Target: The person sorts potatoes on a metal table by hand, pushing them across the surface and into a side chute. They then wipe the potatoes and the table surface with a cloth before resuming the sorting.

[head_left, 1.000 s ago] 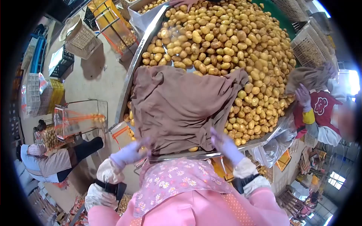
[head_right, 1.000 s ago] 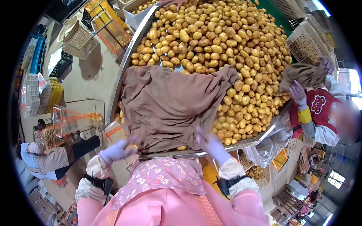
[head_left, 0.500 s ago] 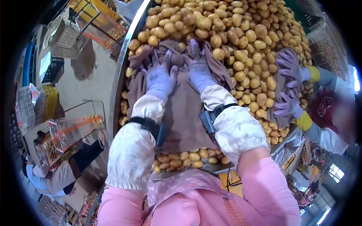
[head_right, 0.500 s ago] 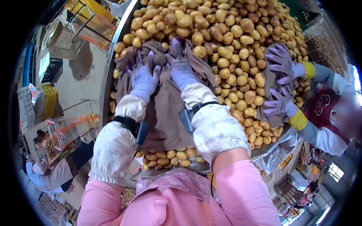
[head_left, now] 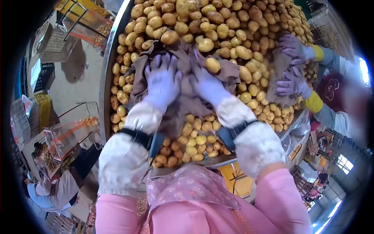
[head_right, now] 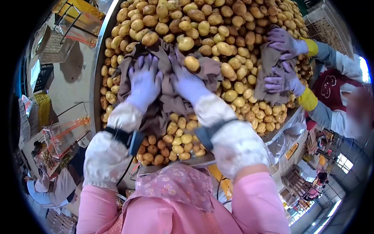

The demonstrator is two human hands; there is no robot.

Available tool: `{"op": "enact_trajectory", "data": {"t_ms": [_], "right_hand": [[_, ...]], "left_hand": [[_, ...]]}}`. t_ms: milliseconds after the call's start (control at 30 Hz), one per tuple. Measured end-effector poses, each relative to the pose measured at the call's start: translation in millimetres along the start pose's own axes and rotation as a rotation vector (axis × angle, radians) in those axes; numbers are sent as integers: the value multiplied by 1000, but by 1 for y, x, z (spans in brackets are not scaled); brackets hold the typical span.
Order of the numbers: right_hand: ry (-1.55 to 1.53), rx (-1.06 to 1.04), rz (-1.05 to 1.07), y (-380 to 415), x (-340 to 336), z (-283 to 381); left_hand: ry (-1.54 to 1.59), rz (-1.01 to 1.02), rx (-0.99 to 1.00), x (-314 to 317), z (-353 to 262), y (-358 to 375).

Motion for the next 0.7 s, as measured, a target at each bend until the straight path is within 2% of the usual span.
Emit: {"op": "enact_trajectory", "data": {"t_ms": [33, 67, 100, 167, 200, 233, 267, 300, 333, 367, 400, 433, 467, 500, 533, 567, 600, 633, 700], "right_hand": [[61, 169, 200, 40, 7, -5], [164, 93, 220, 89, 13, 7], [272, 9, 234, 133, 19, 17], [405, -241, 91, 183, 42, 10], [280, -375, -9, 187, 62, -16], [-167, -109, 9, 164, 56, -31], [-609, 166, 21, 138, 50, -39], [24, 117, 142, 115, 40, -37], [236, 189, 187, 99, 34, -45], [291, -22, -67, 80, 16, -37], [277, -462, -441, 84, -22, 12], [262, -52, -115, 81, -17, -8], [189, -174, -138, 111, -18, 5], [120, -307, -162, 143, -20, 19], [194, -238, -45, 179, -2, 12], [263, -168, 72, 213, 21, 4], [425, -294, 39, 240, 35, 14], [583, -418, 10, 256, 50, 18], [567, -394, 39, 239, 71, -9]], "left_hand": [[156, -30, 113, -11, -9, 35], [178, 9, 228, -24, -17, 79], [165, 138, 276, -16, -20, 122], [117, 303, 349, 8, -27, 188], [91, 290, 307, 26, -29, 193], [65, 269, 271, 44, -31, 182], [-33, 409, 232, 67, -27, 158], [-126, 560, 193, 82, -24, 136], [-90, 230, 172, 45, -27, 105], [-65, -133, 142, 0, -24, 76], [87, -120, 81, -8, -16, 58], [246, -99, 23, -12, -11, 53], [398, -58, 8, -8, -8, 68], [363, 56, 92, -12, -15, 96], [325, 169, 179, -20, -21, 135], [363, 77, 338, -34, -27, 174], [378, 271, 364, -26, -35, 206], [279, 362, 542, -15, -55, 233], [326, 393, 397, 25, -56, 221]]}}
Point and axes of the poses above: each hand's wrist, its own y-axis away from the middle knuckle, its own x-axis out of the palm, z = x × y, the point moved 9 cm from there along -y, towards the middle knuckle, and after that the axes turned 12 degrees about -y, right-handed, at the moved point
